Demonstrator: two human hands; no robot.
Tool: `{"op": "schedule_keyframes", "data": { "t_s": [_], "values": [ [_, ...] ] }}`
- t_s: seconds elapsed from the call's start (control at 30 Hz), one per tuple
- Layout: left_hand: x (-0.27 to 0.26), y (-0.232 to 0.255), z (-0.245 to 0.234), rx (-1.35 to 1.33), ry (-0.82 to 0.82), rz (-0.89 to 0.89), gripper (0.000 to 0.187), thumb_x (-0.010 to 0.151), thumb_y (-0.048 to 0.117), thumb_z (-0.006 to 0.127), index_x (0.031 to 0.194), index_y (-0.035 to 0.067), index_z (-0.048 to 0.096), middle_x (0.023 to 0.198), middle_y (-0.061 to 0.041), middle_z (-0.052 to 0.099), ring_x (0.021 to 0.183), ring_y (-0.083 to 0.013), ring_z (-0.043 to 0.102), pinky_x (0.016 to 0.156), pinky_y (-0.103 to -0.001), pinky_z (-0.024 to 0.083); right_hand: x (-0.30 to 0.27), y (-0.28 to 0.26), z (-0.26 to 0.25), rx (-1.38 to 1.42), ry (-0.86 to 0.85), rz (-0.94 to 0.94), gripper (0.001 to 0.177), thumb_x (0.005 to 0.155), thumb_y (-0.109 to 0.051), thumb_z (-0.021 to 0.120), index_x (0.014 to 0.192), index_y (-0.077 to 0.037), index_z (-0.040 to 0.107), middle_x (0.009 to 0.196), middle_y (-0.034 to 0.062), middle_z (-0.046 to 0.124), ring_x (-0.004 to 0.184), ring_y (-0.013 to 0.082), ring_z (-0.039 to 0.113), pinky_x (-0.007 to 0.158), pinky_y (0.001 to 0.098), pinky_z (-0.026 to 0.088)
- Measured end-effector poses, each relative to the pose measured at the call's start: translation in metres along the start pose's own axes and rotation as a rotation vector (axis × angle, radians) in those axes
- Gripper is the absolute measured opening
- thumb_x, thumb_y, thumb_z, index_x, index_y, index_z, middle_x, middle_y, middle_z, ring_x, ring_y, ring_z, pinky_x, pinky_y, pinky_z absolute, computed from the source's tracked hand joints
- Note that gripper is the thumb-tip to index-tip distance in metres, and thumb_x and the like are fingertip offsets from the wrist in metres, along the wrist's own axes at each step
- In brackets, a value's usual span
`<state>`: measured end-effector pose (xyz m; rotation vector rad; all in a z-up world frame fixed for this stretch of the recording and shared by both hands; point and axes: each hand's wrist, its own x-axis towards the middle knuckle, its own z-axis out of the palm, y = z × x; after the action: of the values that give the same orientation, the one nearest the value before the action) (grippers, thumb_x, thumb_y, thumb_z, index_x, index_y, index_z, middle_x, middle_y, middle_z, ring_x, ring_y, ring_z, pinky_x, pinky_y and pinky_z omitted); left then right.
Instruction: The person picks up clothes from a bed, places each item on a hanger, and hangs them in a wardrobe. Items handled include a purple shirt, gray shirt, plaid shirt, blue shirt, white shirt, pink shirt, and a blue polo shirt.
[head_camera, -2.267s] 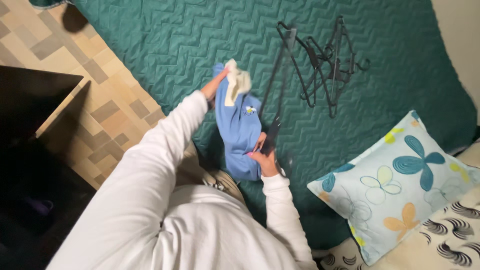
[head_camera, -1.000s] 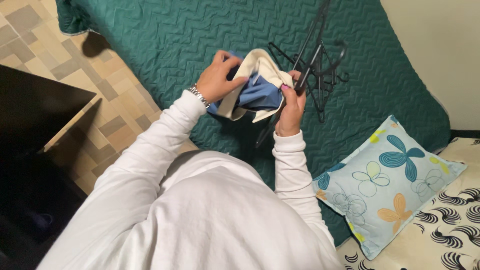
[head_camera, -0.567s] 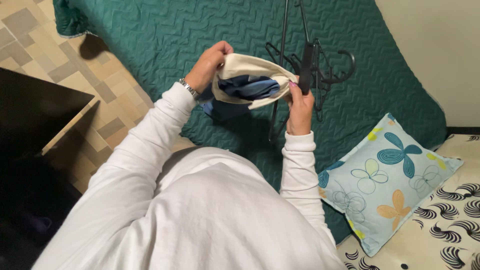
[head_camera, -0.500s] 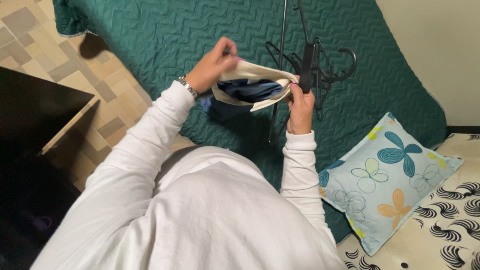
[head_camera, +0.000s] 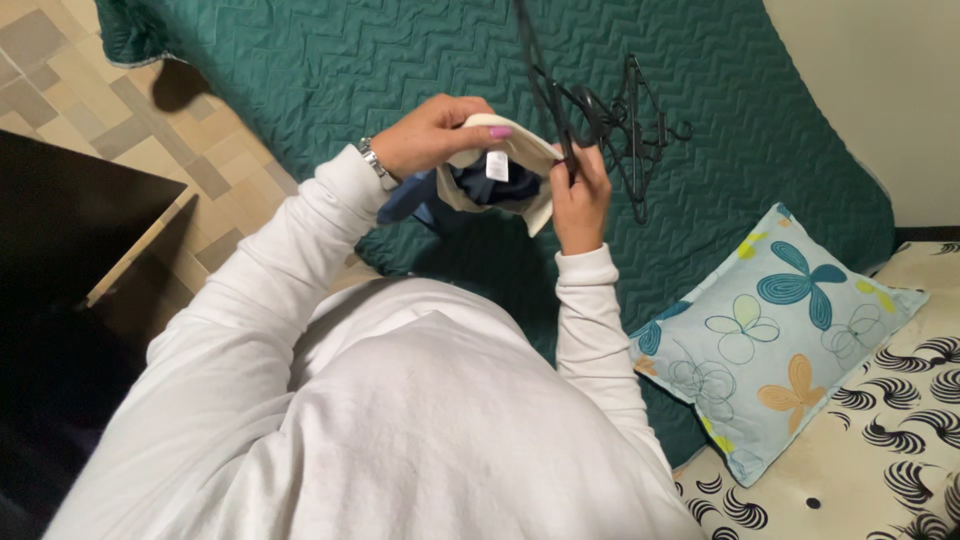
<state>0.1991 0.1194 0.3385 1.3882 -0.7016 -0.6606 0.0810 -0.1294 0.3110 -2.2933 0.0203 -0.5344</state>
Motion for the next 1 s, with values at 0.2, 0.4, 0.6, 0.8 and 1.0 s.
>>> {"op": "schedule_keyframes", "data": {
  "t_s": [0.2,0.4,0.6,0.8,1.0],
  "values": [
    [-0.005,-0.012,0.008,-0.218,0.006,-0.072,0.032,0.101,0.035,0.065,0.111,0.006,0.073,0.086,0.009,0.065,0.078,-0.0014,0.053,0.068,-0.019,0.043,-0.006,0.014,0.02,0.303,-0.008,0.369,0.02,0.1,-0.009,0.057,0.114,-0.004,0.07,0.096,0.0045,0.072,0.087,0.0137,0.067,0.079,0.0282,0.052],
    [-0.014,-0.008,-0.002,-0.118,0.001,-0.063,0.027,0.101,0.03,0.062,0.121,0.012,0.059,0.099,0.004,0.066,0.089,-0.0051,0.063,0.077,-0.022,0.053,-0.002,0.019,0.016,0.948,-0.055,0.508,0.021,0.105,-0.007,0.057,0.125,-0.001,0.061,0.102,0.0016,0.065,0.089,0.0087,0.061,0.079,0.024,0.05],
    [-0.03,0.032,0.019,0.602,-0.038,0.066,0.026,0.095,0.034,0.067,0.117,0.02,0.062,0.091,-0.005,0.07,0.081,-0.0228,0.069,0.065,-0.036,0.053,0.007,-0.004,0.012,0.979,-0.115,0.5,0.021,0.104,-0.003,0.059,0.125,-0.001,0.057,0.1,0.0023,0.061,0.089,0.0093,0.061,0.08,0.0244,0.05],
    [-0.023,0.016,0.026,0.827,0.146,0.311,0.01,0.102,0.022,0.064,0.107,0.014,0.062,0.097,-0.006,0.069,0.09,-0.0314,0.069,0.073,-0.043,0.053,0.007,-0.002,0.015,1.001,-0.083,0.469,0.018,0.109,-0.005,0.056,0.126,0.001,0.058,0.097,0.0043,0.058,0.084,0.009,0.058,0.077,0.0241,0.049],
    [-0.012,0.004,0.031,0.65,0.096,0.264,0.027,0.096,0.029,0.072,0.105,0.008,0.059,0.099,-0.013,0.061,0.084,-0.0351,0.063,0.069,-0.043,0.051,-0.003,0.008,0.009,0.993,0.015,0.492,0.018,0.109,-0.008,0.053,0.126,-0.002,0.056,0.102,0.0043,0.06,0.078,0.0061,0.058,0.065,0.0193,0.047]
  ]
}}
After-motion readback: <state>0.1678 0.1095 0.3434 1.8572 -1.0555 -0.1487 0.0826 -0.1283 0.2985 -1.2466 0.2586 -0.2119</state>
